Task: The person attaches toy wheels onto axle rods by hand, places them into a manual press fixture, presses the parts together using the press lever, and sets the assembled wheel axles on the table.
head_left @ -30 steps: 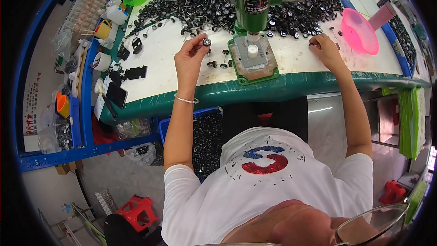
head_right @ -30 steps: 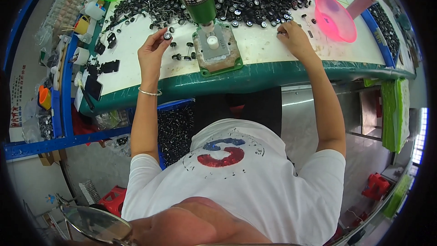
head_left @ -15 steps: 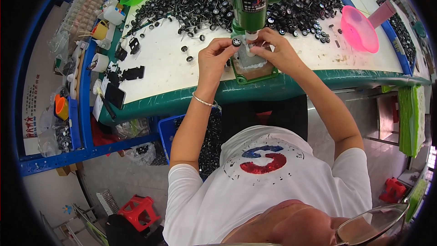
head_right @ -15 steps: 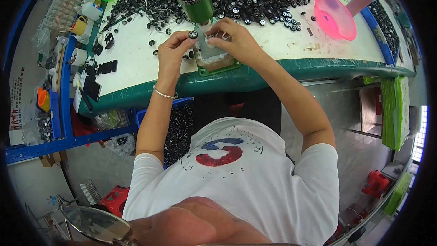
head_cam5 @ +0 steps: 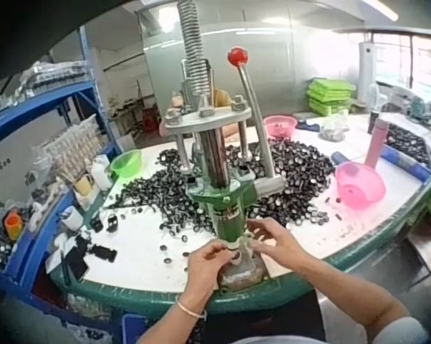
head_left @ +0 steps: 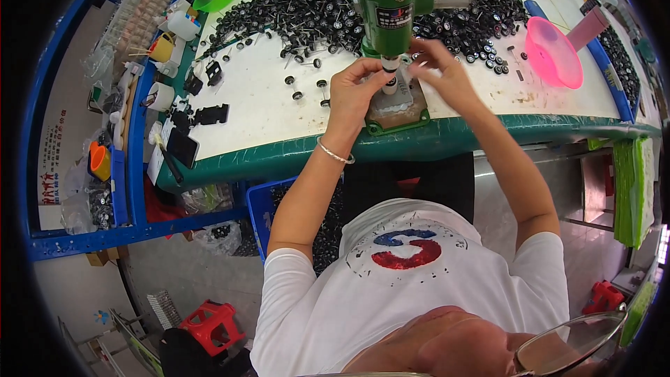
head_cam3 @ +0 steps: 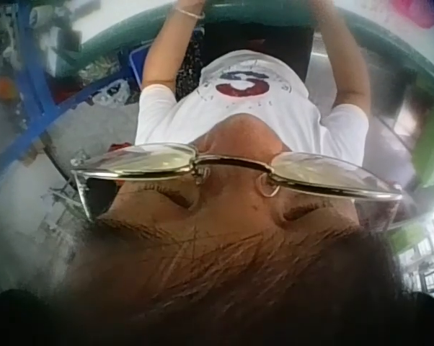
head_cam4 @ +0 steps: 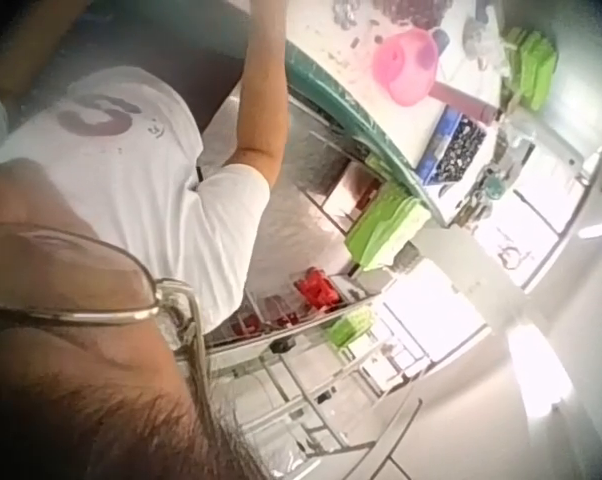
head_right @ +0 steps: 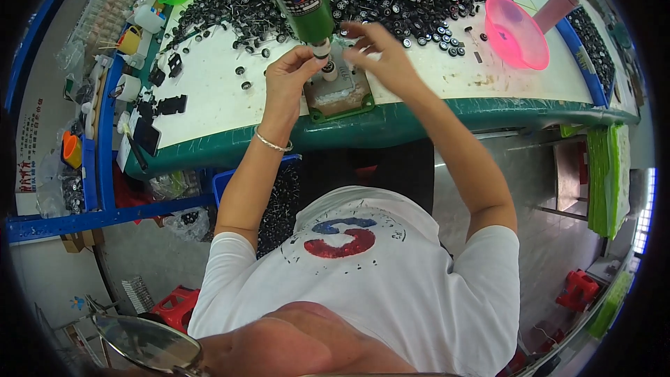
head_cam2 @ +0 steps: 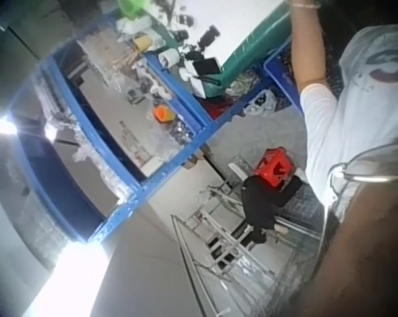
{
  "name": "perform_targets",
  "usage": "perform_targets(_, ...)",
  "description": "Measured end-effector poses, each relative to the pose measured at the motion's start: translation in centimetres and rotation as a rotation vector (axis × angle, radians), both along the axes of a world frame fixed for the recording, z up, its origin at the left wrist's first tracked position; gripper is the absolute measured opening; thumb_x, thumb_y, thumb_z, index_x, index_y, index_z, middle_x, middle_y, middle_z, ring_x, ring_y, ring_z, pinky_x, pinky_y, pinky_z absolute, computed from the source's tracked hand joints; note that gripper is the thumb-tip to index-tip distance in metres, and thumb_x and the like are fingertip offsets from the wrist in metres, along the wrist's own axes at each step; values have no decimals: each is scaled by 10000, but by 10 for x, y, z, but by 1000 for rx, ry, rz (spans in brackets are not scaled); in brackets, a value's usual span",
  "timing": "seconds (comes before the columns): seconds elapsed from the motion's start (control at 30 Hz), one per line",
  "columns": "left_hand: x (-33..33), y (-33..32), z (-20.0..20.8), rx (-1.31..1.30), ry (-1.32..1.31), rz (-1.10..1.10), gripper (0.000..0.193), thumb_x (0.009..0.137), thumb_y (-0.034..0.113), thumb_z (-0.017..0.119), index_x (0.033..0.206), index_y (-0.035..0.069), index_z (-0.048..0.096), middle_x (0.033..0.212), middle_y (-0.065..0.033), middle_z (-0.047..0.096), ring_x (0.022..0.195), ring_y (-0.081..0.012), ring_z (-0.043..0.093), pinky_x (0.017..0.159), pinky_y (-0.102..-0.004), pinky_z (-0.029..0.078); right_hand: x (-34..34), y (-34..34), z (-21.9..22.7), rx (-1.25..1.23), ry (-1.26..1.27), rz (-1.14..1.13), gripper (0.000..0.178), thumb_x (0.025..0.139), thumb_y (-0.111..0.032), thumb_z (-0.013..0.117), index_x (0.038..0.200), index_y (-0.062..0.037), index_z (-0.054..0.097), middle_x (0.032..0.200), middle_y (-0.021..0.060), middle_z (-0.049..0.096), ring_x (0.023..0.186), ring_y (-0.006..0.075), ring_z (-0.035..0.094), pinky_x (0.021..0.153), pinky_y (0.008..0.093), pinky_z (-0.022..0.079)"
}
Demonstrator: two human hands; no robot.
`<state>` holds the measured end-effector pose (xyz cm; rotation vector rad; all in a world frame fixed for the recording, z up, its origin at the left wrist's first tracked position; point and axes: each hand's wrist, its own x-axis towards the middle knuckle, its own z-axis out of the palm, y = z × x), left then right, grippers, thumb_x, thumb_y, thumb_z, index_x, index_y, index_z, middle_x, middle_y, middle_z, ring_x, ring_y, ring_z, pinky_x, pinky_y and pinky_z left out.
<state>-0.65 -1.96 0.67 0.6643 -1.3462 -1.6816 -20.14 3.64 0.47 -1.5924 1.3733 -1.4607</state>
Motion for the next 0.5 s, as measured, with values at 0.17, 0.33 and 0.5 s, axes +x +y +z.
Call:
perform_targets(0.17,-6,0,6,12,50,25,132,808,15,734,938,14,713,870,-7,689,781,-65,595,727,-216,469,-55,-31,83,-244,275,-295,300,930,-206,609,1181,-44,636,992,68,670,858,112,601,811,274,478)
perform_targets(0.33,-6,-2,8,6,54,-3,129,817,25,736,941,3,706,867,-22,695,765,-68,604,715,-215,479,-4,-72,227,-119,-550,-125,259,958,-316,599,1030,-72,645,711,-39,503,616,82,469,485,221,369)
perform_targets(0.5,-5,-1,8,-18,52,10,128,824,32,738,944,0,704,849,-26,693,758,-68,613,702,-211,485,-4,-98,232,-167,-574,-105,262,929,-288,643,775,-126,508,579,-84,391,394,27,256,346,196,184)
